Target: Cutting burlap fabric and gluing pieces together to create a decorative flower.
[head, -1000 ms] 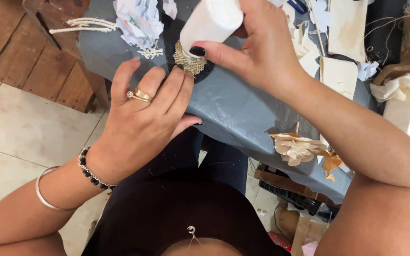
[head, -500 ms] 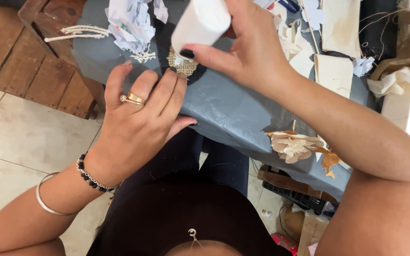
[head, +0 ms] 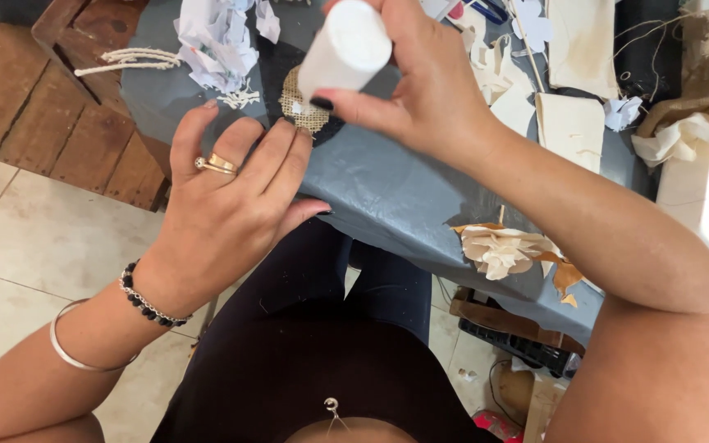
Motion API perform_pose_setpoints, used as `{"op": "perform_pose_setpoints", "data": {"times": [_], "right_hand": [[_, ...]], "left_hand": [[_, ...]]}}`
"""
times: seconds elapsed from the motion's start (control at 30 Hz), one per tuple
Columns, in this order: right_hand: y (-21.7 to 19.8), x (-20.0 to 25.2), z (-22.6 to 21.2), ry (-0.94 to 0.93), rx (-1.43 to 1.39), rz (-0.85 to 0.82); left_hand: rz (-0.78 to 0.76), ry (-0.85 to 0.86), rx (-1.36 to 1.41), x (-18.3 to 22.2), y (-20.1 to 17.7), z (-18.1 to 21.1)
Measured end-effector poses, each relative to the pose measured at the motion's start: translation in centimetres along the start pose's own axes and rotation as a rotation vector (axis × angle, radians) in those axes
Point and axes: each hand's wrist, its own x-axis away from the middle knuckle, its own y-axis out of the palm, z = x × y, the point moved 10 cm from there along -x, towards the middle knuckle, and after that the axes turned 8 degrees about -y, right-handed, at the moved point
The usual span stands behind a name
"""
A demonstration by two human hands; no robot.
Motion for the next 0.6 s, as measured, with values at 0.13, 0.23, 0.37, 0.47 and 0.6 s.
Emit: {"op": "perform_pose_setpoints", "data": {"times": [0.13,0.23,0.37,0.47,0.6], "right_hand": [[-0.7,-0.6,-0.5,-0.084,0.004,0.106],[0.4,-0.4,-1.5,-0.005,-0.085,-0.022],[0.4,-1.1,0.7,-0.046,0.008,0.1],[0.3,-1.5,1.4,-0.059,0.004,0.145],[0.0,-1.6,-0.6,-0.066,-0.016,0.113]], "left_hand": [[-0.001,-0.004,-0.014,0.1,0.4,0.1],[0.016,0.008,-0.027,0.2,0.2,0.0],[0.029,0.012,0.008,-0.1,0.1,0.2],[-0.004,0.003,-0.008,0.1,0.2,0.0],[-0.001,0.003,-0.009,0.2,0.2,0.0]]}}
